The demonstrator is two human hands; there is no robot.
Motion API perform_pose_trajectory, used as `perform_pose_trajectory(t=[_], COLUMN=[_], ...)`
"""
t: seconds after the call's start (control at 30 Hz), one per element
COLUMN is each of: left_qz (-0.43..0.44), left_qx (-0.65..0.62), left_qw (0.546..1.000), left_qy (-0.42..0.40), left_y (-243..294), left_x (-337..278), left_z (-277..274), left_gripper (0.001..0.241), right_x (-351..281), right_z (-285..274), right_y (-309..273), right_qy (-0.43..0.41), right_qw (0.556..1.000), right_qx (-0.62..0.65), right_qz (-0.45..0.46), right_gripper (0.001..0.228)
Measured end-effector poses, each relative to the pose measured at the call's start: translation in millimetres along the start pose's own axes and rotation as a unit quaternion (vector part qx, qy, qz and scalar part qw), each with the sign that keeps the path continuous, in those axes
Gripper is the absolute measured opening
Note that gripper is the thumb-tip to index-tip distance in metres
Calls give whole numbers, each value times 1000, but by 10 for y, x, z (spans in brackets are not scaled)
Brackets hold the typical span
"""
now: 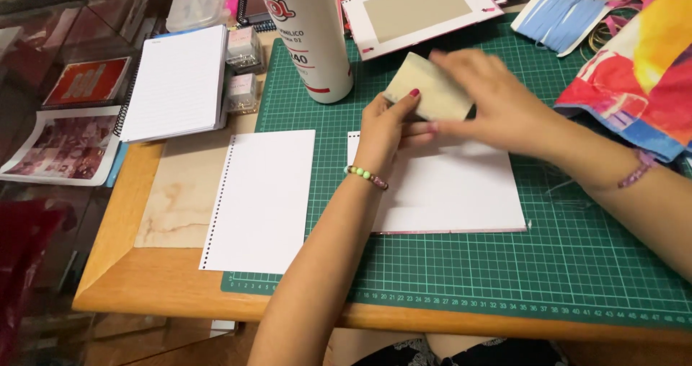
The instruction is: The person uses a small eraser to rub the surface of a white sheet of paper on a green cutting mat. They then use a colorful cloth to wipe the paper and the mat, removing eraser debris.
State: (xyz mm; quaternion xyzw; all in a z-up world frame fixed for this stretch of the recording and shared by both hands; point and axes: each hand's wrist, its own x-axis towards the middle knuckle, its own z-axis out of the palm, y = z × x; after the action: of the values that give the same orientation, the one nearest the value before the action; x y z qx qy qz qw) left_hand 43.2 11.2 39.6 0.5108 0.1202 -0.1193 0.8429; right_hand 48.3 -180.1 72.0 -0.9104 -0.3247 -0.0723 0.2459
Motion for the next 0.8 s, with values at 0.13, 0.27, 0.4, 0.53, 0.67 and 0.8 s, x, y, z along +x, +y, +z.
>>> perform_pose_trajectory(t=[0.13,0.27,0.4,0.53,0.67,0.8], left_qz=[-17,-27,5,26,75,74], left_qx=[-27,20,83,98,137,158], left_qw=[999,999,997,994,984,981], left_qy=[-29,-42,4,-39,-85,-88], left_y=[43,295,498,302,118,92], left_x=[-53,-289,-554,-462,-358,-392], left_z=[25,23,49,53,71,131], left_gripper=[31,50,54,43,28,19], right_x=[-39,67,142,181,14,-343], right_z=[-40,-358,-509,-164,-121,-582], right_y=[45,315,596,1255,1322,822], right_qy=[8,-90,-132,-92,-46,-103], right_qw=[1000,988,971,995,990,948], right_qx=[-3,61,30,-3,-131,-282], right_qz=[0,105,195,39,-25,106], right_gripper=[65,64,63,48,41,67])
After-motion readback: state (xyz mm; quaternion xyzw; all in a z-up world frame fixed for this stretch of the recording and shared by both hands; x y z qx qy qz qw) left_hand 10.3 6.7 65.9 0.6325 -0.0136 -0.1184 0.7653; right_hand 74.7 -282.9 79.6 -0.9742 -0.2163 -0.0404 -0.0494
